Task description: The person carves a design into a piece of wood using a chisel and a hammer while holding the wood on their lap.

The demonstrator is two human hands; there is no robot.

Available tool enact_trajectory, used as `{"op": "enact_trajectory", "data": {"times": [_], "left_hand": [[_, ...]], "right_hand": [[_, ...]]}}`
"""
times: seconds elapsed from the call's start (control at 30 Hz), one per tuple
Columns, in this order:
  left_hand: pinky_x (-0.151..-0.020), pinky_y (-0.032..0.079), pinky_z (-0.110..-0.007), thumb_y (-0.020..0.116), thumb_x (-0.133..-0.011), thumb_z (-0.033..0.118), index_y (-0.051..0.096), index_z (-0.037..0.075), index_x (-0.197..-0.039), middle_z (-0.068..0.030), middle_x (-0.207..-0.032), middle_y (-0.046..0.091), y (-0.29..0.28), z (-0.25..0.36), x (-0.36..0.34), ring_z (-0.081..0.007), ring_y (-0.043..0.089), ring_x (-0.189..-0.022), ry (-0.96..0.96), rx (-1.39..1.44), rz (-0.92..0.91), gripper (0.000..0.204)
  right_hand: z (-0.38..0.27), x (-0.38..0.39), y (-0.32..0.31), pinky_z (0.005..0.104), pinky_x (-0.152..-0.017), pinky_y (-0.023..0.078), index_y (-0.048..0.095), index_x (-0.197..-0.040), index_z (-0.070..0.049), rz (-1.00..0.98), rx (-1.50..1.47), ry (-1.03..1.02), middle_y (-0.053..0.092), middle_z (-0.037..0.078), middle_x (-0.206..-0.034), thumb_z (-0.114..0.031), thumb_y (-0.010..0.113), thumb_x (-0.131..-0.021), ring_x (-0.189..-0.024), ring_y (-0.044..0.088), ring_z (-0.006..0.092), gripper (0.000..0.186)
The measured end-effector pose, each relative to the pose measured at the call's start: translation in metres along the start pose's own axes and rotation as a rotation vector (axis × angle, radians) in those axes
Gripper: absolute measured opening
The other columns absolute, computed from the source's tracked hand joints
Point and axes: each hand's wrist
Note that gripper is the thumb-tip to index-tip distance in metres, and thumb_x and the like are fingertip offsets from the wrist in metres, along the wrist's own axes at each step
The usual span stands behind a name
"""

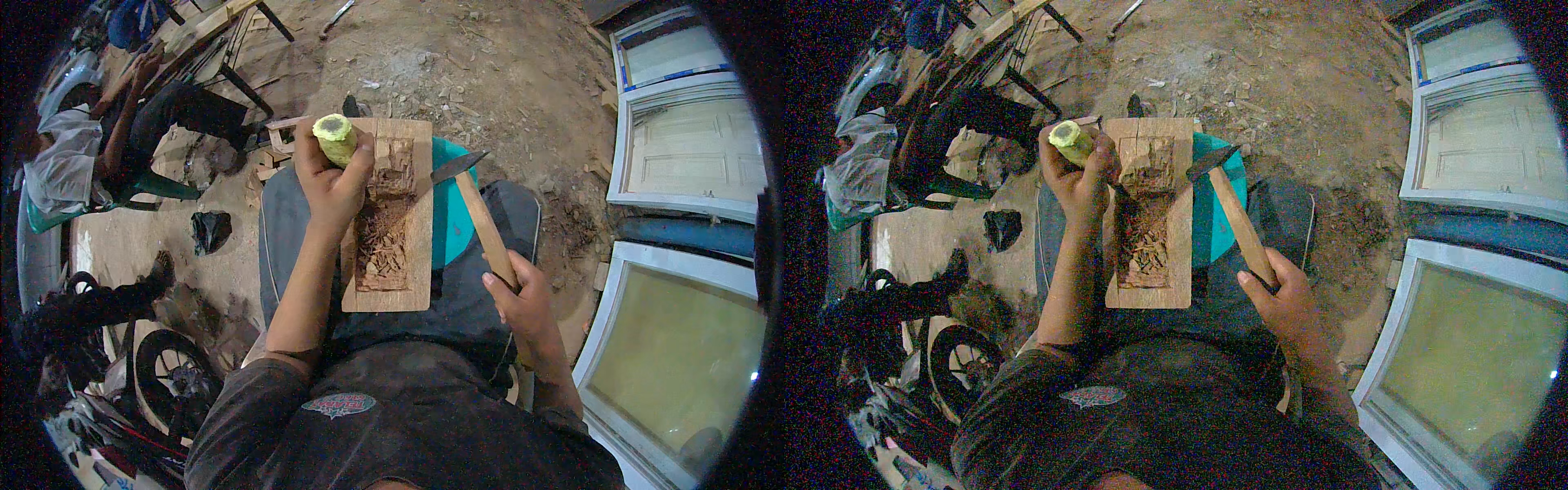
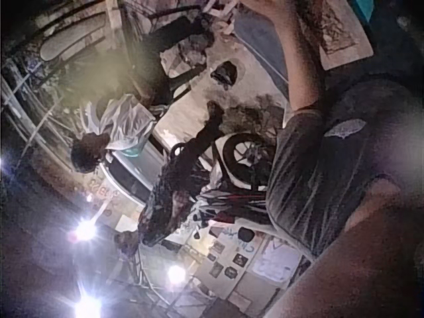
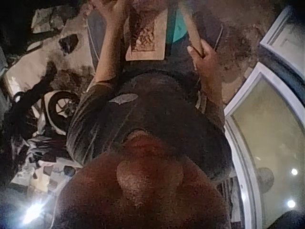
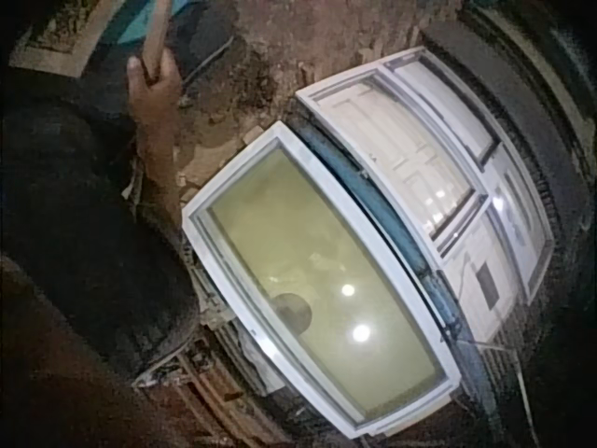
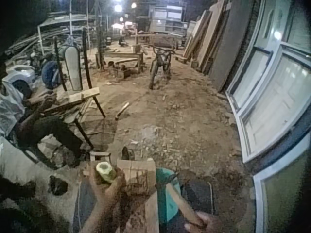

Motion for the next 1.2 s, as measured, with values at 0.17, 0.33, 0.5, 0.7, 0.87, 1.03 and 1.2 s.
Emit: {"op": "enact_trajectory", "data": {"times": [0.17, 0.33, 0.5, 0.7, 0.87, 1.03, 1.2], "left_hand": [[-0.059, 0.045, -0.022, 0.068, -0.079, -0.001, 0.047, 0.003, -0.099, -0.0023, -0.081, 0.058, 0.003, 0.005, 0.002, -0.0064, 0.054, -0.068, -0.091, 0.002, 0.058, 0.030], [-0.062, 0.046, -0.023, 0.070, -0.078, 0.002, 0.048, 0.003, -0.101, -0.0027, -0.082, 0.059, 0.001, 0.001, 0.001, -0.0079, 0.055, -0.069, 0.006, -0.020, 0.066, 0.032], [-0.064, 0.047, -0.023, 0.073, -0.076, 0.003, 0.051, 0.003, -0.100, -0.0027, -0.083, 0.060, 0.004, 0.000, 0.005, -0.0083, 0.057, -0.072, 0.112, -0.154, -0.005, 0.033], [-0.061, 0.047, -0.021, 0.076, -0.073, 0.003, 0.054, 0.002, -0.099, -0.0009, -0.079, 0.061, 0.014, 0.000, 0.003, -0.0054, 0.057, -0.068, 0.183, -0.184, 0.015, 0.033], [-0.057, 0.046, -0.021, 0.075, -0.074, 0.005, 0.057, 0.001, -0.092, -0.0019, -0.072, 0.063, 0.022, 0.005, -0.003, -0.0045, 0.057, -0.064, 0.201, -0.179, -0.009, 0.026], [-0.053, 0.045, -0.023, 0.075, -0.072, 0.008, 0.060, 0.000, -0.082, -0.0056, -0.065, 0.061, 0.017, 0.013, -0.011, -0.0069, 0.057, -0.058, 0.222, -0.359, -0.071, 0.020], [-0.057, 0.047, -0.028, 0.076, -0.071, 0.012, 0.063, 0.003, -0.083, -0.0086, -0.071, 0.063, 0.013, 0.003, -0.013, -0.0180, 0.061, -0.060, 0.155, -0.322, 0.038, 0.019]], "right_hand": [[0.000, 0.001, -0.002, 0.0217, -0.042, 0.034, 0.059, -0.112, -0.001, -0.007, 0.004, 0.021, 0.050, -0.003, -0.064, -0.011, 0.062, -0.086, -0.046, 0.044, 0.0039, 0.029], [-0.003, 0.002, -0.002, 0.0218, -0.042, 0.034, 0.059, -0.112, -0.001, -0.020, 0.011, 0.011, 0.049, -0.004, -0.063, -0.012, 0.062, -0.086, -0.046, 0.043, 0.0041, 0.028], [-0.007, 0.003, -0.004, 0.0276, -0.065, 0.043, 0.059, -0.109, 0.001, -0.018, 0.011, 0.051, 0.058, 0.004, -0.079, -0.016, 0.065, -0.085, -0.069, 0.053, 0.0118, 0.031], [-0.022, 0.008, -0.003, 0.0217, -0.042, 0.034, 0.057, -0.107, 0.002, -0.017, -0.174, 0.079, 0.048, -0.001, -0.062, -0.011, 0.058, -0.087, -0.044, 0.043, 0.0051, 0.024], [-0.025, 0.011, -0.004, 0.0223, -0.041, 0.035, 0.054, -0.094, 0.000, -0.020, -0.197, -0.039, 0.048, 0.001, -0.059, -0.012, 0.053, -0.090, -0.042, 0.044, 0.0067, 0.013], [-0.036, 0.018, 0.004, 0.0225, -0.039, 0.035, 0.053, -0.094, -0.001, -0.014, -0.154, -0.006, 0.048, 0.002, -0.057, -0.014, 0.049, -0.093, -0.041, 0.044, 0.0079, 0.014], [-0.047, 0.023, 0.006, 0.0222, -0.040, 0.035, 0.053, -0.108, -0.001, -0.001, -0.086, -0.135, 0.048, 0.002, -0.060, -0.017, 0.049, -0.095, -0.042, 0.043, 0.0081, 0.021]]}}
Point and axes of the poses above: each hand's wrist, its own x-axis away from the middle knuckle, its own y-axis out of the palm, z = x × y
